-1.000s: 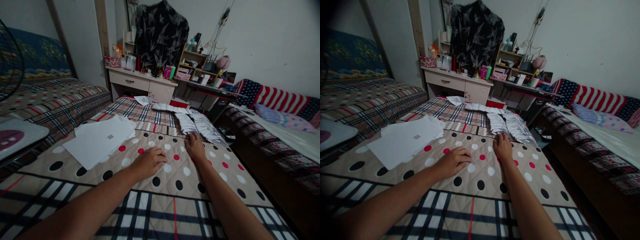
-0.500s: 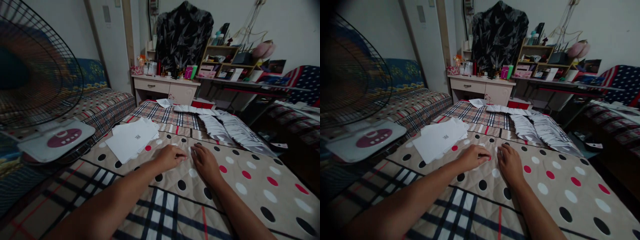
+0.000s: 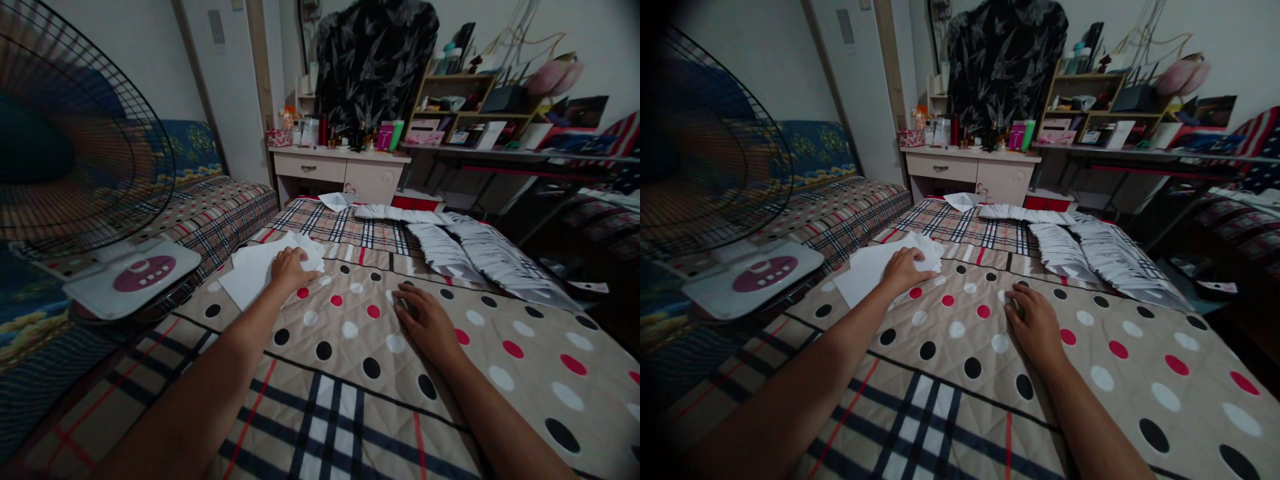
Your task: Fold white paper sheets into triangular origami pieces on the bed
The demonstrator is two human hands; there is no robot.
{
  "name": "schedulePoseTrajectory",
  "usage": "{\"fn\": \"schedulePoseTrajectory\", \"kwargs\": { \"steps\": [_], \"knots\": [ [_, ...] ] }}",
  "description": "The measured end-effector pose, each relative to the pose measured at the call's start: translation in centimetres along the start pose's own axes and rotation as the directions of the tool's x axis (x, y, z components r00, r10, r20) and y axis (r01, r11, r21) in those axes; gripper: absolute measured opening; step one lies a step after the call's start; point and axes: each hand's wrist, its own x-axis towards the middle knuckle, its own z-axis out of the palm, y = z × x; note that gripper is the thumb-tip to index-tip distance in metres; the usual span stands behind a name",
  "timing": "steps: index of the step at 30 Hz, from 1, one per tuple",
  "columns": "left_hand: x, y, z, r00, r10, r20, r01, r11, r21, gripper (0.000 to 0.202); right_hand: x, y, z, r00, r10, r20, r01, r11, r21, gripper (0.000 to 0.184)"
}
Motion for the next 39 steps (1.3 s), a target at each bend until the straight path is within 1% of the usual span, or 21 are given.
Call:
{"fn": "schedulePoseTrajectory", "kwargs": {
  "steps": [3, 5, 7, 9, 12, 17, 20, 22, 24, 25, 27, 29, 31, 33, 35, 39],
  "knots": [
    [0.4, -0.7, -0.3, 0.998, 0.037, 0.057, -0.036, 0.999, -0.032, 0.052, 0.0, 0.1, 0.0, 1.000, 0.004, 0.004, -0.004, 1.000, 0.003, 0.030],
    [0.8, -1.4, -0.5, 0.991, 0.085, 0.105, -0.078, 0.995, -0.067, 0.055, 0.0, 0.2, 0.0, 1.000, 0.008, 0.001, -0.008, 1.000, 0.014, 0.030],
    [1.1, -2.0, -0.6, 0.982, 0.133, 0.130, -0.119, 0.987, -0.111, 0.055, 0.0, 0.2, 0.0, 1.000, 0.010, -0.004, -0.009, 1.000, 0.025, 0.030],
    [1.4, -2.5, -0.5, 0.977, 0.168, 0.130, -0.149, 0.978, -0.146, 0.052, 0.0, 0.3, 0.1, 1.000, 0.005, -0.007, -0.004, 1.000, 0.027, 0.030],
    [1.7, -2.9, -0.4, 0.974, 0.188, 0.130, -0.166, 0.972, -0.166, 0.050, 0.0, 0.4, 0.1, 1.000, 0.004, -0.010, -0.004, 1.000, 0.014, 0.031],
    [1.6, -2.6, -0.8, 0.967, 0.207, 0.146, -0.183, 0.970, -0.162, 0.043, 0.0, 0.4, 0.1, 1.000, 0.011, -0.006, -0.011, 1.000, 0.012, 0.031],
    [1.4, -2.2, -0.9, 0.972, 0.201, 0.121, -0.180, 0.970, -0.160, 0.040, 0.0, 0.4, 0.1, 1.000, 0.009, 0.005, -0.009, 1.000, 0.010, 0.031],
    [1.2, -2.0, -0.7, 0.976, 0.212, 0.057, -0.201, 0.967, -0.155, 0.037, 0.0, 0.4, 0.1, 1.000, 0.010, 0.002, -0.010, 1.000, 0.009, 0.030],
    [1.1, -2.0, -0.3, 0.961, 0.278, -0.003, -0.277, 0.956, -0.097, 0.040, 0.0, 0.3, 0.1, 1.000, 0.015, -0.006, -0.015, 1.000, 0.005, 0.030],
    [1.0, -2.0, -0.1, 0.945, 0.327, -0.012, -0.327, 0.944, -0.051, 0.046, 0.0, 0.3, 0.0, 1.000, 0.019, -0.009, -0.019, 1.000, 0.005, 0.030],
    [0.9, -1.9, 0.4, 0.913, 0.407, 0.022, -0.407, 0.913, 0.031, 0.064, 0.0, 0.1, 0.0, 1.000, 0.025, -0.008, -0.025, 1.000, 0.006, 0.030],
    [0.8, -1.9, 0.8, 0.896, 0.438, 0.071, -0.443, 0.893, 0.076, 0.073, 0.1, 0.0, -0.1, 1.000, 0.025, 0.001, -0.025, 1.000, 0.009, 0.030],
    [0.7, -1.7, 1.0, 0.891, 0.448, 0.082, -0.454, 0.884, 0.109, 0.073, 0.1, -0.1, -0.2, 1.000, 0.018, 0.008, -0.018, 1.000, 0.010, 0.030],
    [0.7, -1.7, 1.1, 0.894, 0.446, 0.054, -0.449, 0.884, 0.131, 0.070, 0.1, -0.2, -0.3, 1.000, 0.009, 0.010, -0.009, 1.000, 0.012, 0.031],
    [0.7, -1.8, 1.2, 0.900, 0.436, 0.006, -0.434, 0.895, 0.107, 0.069, 0.1, -0.2, -0.3, 1.000, 0.004, 0.010, -0.004, 1.000, 0.017, 0.032],
    [0.8, -2.2, 1.2, 0.899, 0.430, -0.081, -0.434, 0.900, -0.042, 0.064, 0.1, -0.2, -0.3, 1.000, 0.006, 0.018, -0.007, 1.000, 0.025, 0.033]
  ]
}}
